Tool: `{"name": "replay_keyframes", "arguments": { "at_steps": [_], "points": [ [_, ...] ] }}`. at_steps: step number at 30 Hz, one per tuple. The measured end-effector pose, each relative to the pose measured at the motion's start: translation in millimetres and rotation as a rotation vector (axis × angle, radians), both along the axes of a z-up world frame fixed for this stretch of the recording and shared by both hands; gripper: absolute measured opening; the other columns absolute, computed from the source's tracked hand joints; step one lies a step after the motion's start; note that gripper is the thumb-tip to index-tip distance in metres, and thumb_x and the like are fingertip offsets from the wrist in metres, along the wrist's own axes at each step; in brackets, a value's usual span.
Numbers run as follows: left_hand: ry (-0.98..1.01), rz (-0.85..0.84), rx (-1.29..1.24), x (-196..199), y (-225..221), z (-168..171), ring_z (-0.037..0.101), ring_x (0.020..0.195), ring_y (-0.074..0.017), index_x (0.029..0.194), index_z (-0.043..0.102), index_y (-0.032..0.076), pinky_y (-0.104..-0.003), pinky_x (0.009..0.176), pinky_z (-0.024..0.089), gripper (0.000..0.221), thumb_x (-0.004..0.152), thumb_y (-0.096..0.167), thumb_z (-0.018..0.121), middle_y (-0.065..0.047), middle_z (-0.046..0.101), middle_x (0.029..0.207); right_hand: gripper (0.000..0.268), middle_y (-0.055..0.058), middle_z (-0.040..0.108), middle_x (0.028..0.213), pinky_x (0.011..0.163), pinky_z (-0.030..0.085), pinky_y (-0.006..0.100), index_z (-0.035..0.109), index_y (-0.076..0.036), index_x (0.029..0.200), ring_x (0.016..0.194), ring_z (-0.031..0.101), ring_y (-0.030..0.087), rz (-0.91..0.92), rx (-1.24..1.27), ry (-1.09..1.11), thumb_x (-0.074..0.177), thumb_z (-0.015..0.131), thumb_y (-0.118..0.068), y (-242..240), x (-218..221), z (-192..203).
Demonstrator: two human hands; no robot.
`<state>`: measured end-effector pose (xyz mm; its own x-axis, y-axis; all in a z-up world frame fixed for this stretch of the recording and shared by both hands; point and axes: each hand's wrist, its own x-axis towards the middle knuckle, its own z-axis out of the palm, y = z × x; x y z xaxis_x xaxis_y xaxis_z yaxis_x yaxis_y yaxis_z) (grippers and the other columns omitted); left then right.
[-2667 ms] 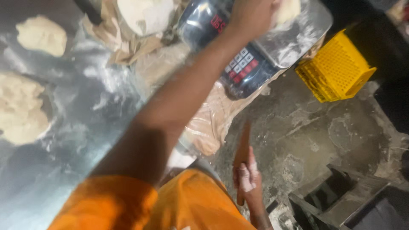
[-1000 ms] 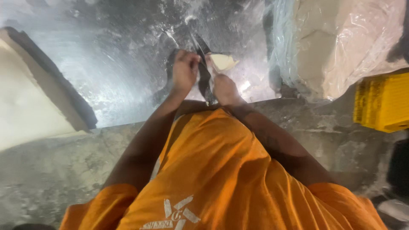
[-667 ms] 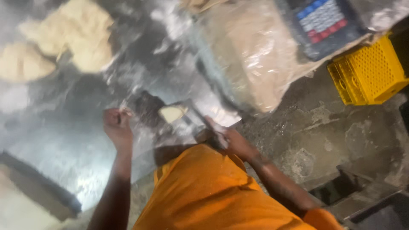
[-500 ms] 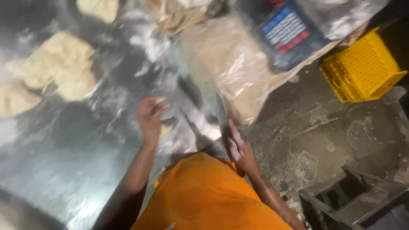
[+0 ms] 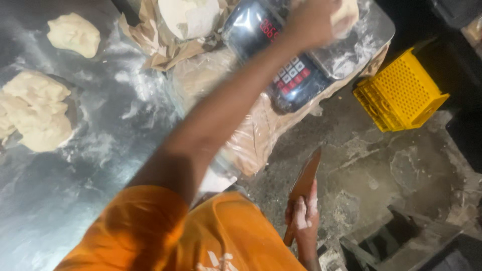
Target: The person cuts pieces from a mass of dough with a knife and places each piece onto a digital scale.
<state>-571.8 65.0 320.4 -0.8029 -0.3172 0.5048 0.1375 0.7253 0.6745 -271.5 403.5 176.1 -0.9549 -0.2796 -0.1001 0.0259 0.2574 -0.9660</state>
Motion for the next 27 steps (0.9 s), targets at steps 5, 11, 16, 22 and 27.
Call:
{"name": "replay_keyframes", "arguments": {
  "at_steps": [5,11,16,22,27],
  "points": [
    [0.373,-0.138,-0.047,183,-72,-7,0.052,0.145,-0.0341,0.145,0.063,0.01,-0.048,0.122,0.041,0.045,0.104,0.023,0.078,-0.017,0.059,0.151,0.068,0.006,0.056,0.07,0.04,0.04,0.026,0.013,-0.021,0.166,0.045,0.046,0.01,-0.007,-0.094,0.001,0.103,0.038,-0.012,0,9,0],
    [-0.045,0.501,-0.392,482,-85,-210,0.064,0.116,-0.0395,0.116,0.064,0.006,-0.058,0.102,0.044,0.027,0.095,0.023,0.065,-0.018,0.069,0.119,0.063,0.009,0.065,0.082,0.042,0.044,0.029,0.03,-0.017,0.162,0.046,0.052,0.013,0.098,0.1,0.062,0.1,0.041,-0.015,-45,25,12],
    [-0.21,0.555,0.037,557,-36,-292,0.06,0.097,-0.0428,0.113,0.067,-0.002,-0.052,0.084,0.047,0.033,0.101,0.028,0.06,-0.025,0.064,0.106,0.054,0.015,0.07,0.103,0.068,0.055,0.035,0.043,-0.014,0.155,0.069,0.066,0.022,0.545,0.209,0.264,0.101,0.049,-0.017,-126,43,27],
    [-0.041,0.614,0.287,528,-64,-293,0.061,0.099,-0.0405,0.111,0.062,-0.003,-0.05,0.088,0.049,0.025,0.109,0.022,0.058,-0.023,0.064,0.107,0.063,0.015,0.069,0.092,0.08,0.057,0.036,0.037,-0.011,0.159,0.076,0.068,0.023,0.906,0.23,0.312,0.099,0.054,-0.013,-183,75,57],
    [-0.407,0.723,0.007,550,-79,-271,0.056,0.108,-0.0415,0.127,0.064,0.002,-0.055,0.088,0.043,0.05,0.085,0.028,0.072,-0.024,0.057,0.118,0.062,0.019,0.065,0.103,0.08,0.056,0.036,0.036,-0.011,0.159,0.08,0.067,0.025,0.822,0.16,0.461,0.099,0.052,-0.007,-173,78,60]
  ]
}}
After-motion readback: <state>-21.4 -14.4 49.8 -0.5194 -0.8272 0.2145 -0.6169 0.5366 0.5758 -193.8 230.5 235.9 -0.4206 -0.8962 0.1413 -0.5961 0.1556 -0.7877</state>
